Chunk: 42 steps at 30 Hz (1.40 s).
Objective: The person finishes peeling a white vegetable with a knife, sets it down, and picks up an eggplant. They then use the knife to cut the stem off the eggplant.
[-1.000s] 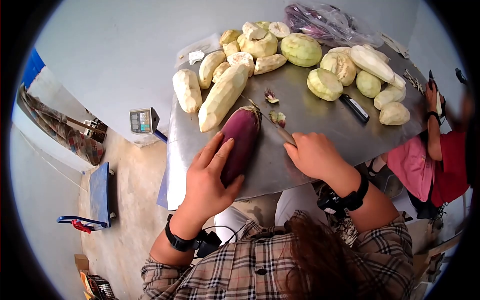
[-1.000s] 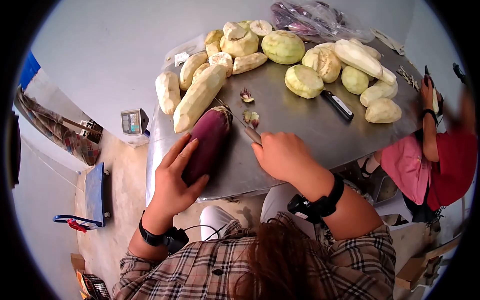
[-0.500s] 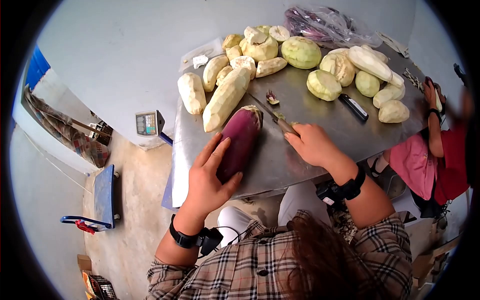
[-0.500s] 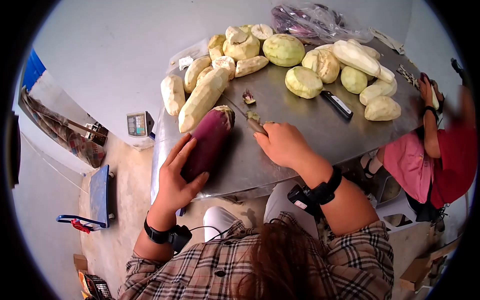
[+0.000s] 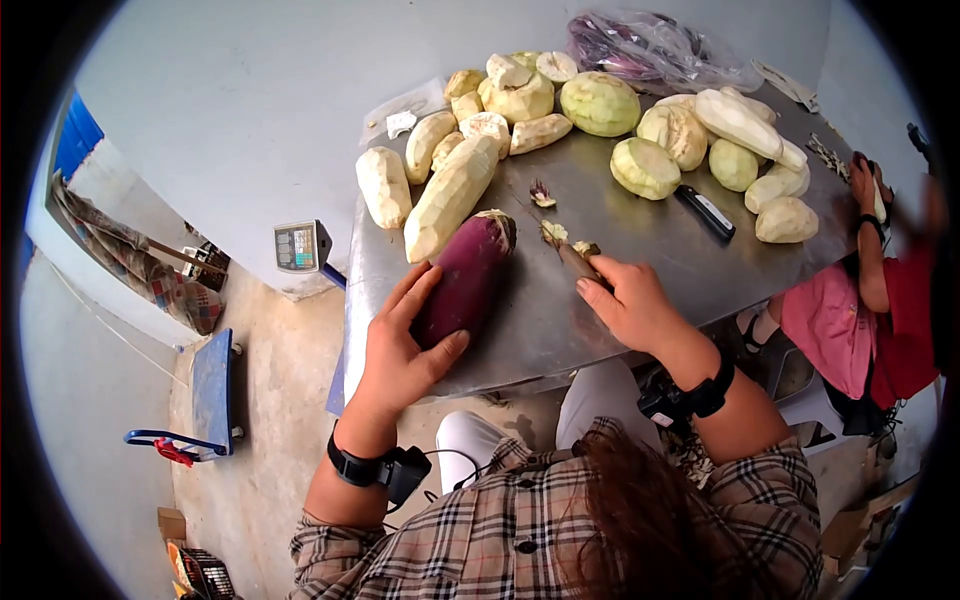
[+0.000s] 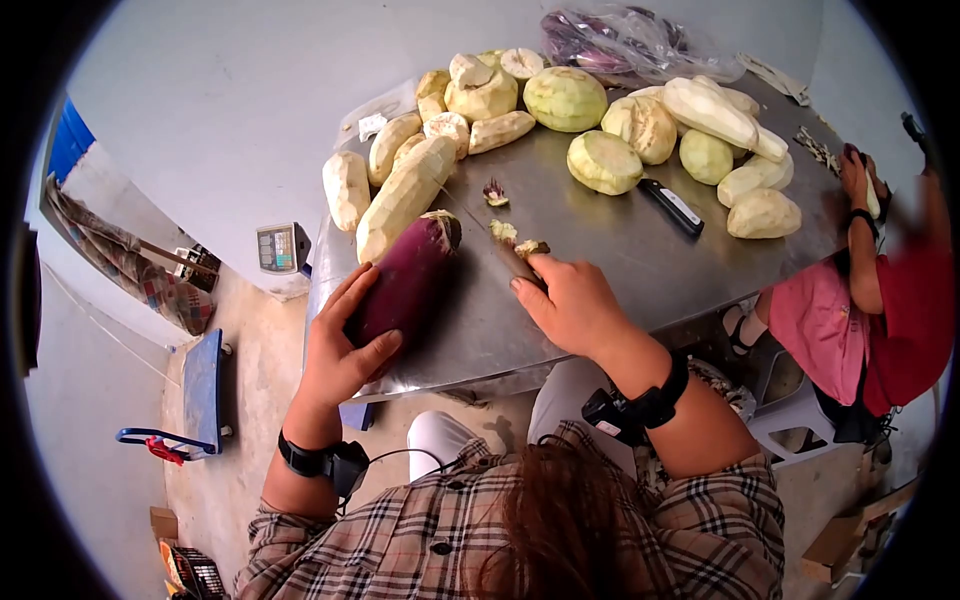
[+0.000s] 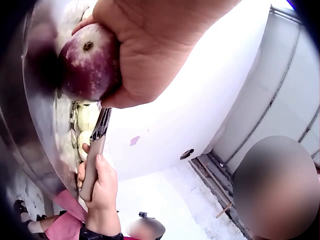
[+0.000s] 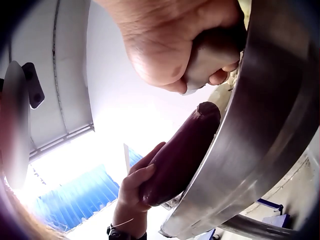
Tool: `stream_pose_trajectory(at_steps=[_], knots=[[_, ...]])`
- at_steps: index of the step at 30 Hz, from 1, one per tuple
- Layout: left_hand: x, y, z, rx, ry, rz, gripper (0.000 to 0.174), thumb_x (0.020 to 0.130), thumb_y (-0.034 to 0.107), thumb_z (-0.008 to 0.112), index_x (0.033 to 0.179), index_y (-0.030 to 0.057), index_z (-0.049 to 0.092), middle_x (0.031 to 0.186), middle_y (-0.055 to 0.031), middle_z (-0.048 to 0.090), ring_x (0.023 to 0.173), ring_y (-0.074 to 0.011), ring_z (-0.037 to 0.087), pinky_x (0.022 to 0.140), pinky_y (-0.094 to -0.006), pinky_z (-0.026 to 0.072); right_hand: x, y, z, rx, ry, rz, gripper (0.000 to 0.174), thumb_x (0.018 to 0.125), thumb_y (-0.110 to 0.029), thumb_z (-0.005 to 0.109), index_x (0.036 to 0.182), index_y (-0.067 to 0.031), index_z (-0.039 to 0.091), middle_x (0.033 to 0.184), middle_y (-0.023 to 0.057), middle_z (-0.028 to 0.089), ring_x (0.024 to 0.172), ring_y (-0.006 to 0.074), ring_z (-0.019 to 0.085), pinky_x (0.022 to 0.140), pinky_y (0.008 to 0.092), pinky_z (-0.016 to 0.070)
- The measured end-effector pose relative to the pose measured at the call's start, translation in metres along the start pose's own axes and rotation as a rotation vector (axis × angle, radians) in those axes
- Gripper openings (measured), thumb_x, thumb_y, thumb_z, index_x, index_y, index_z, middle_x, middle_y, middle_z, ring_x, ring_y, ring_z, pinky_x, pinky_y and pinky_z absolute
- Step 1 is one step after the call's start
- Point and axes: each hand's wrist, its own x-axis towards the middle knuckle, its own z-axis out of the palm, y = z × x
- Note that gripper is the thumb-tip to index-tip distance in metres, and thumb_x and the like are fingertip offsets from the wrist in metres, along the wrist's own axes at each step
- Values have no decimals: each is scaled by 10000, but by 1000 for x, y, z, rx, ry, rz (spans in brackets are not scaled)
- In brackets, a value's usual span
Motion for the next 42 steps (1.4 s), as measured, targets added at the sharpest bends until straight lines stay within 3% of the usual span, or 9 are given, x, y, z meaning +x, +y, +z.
stream_pose_trajectory(at_steps=[4,7,10,12,16,22,27,36,42], knots=[[1,-4,-1,-53,-15,-20,701,716,108,765,1347,-52,503,1404,-222,490,1232,-296,548,1029,-348,429,-20,-12,0,-13,-47,-56,248,899,-277,609,899,-31,577,692,193,615,647,430,592,580,490,457],[-1,-3,1,-532,-39,-276,681,763,76,753,1370,-62,477,1342,-181,534,1168,-230,565,996,-317,440,-34,-20,0,-38,-62,-81,237,899,-263,610,917,-32,560,691,179,619,634,422,596,571,489,459],[-1,5,0,-671,-84,-370,664,804,57,734,1392,-65,451,1276,-145,561,1114,-184,565,973,-293,442,-44,-27,-2,-97,-80,-81,254,888,-227,625,1011,-17,552,723,177,630,648,410,609,576,476,471],[0,7,0,-639,-82,-375,655,814,66,726,1394,-65,450,1251,-135,576,1096,-179,572,969,-288,441,-51,-29,-6,-164,-109,-72,334,882,-205,629,1138,1,569,790,194,645,693,404,626,603,450,487],[1,5,-4,-543,-84,-394,650,820,83,717,1392,-68,449,1313,-171,551,1160,-210,552,991,-304,426,-59,-36,-7,-307,-68,-105,375,857,-187,659,1154,20,563,774,183,652,667,381,634,598,447,498],[-4,2,-1,-106,-113,43,700,751,129,762,1390,34,493,1510,-252,336,1341,-319,438,1050,-365,395,-59,-30,0,-402,-8,-100,396,839,-167,680,1161,28,558,692,183,629,610,367,627,564,441,497],[-6,17,3,47,-144,73,830,650,152,813,1401,72,467,1480,-259,356,1275,-417,484,1015,-417,456,-50,-32,2,-512,0,-119,426,827,-220,711,1128,42,562,650,151,642,564,323,648,536,412,521],[-4,17,0,11,-155,-23,844,627,96,793,1404,58,467,1492,-217,368,1325,-356,441,1074,-382,388,-48,-42,-1,-484,-39,-65,376,844,-198,680,1129,19,567,652,173,624,583,374,623,543,455,499],[-8,18,4,138,-130,104,851,625,167,813,1396,86,463,1455,-264,379,1226,-454,493,1012,-451,447,-43,-49,-13,-614,-92,-87,366,855,-276,681,1061,6,571,605,141,628,563,337,647,532,428,525]])
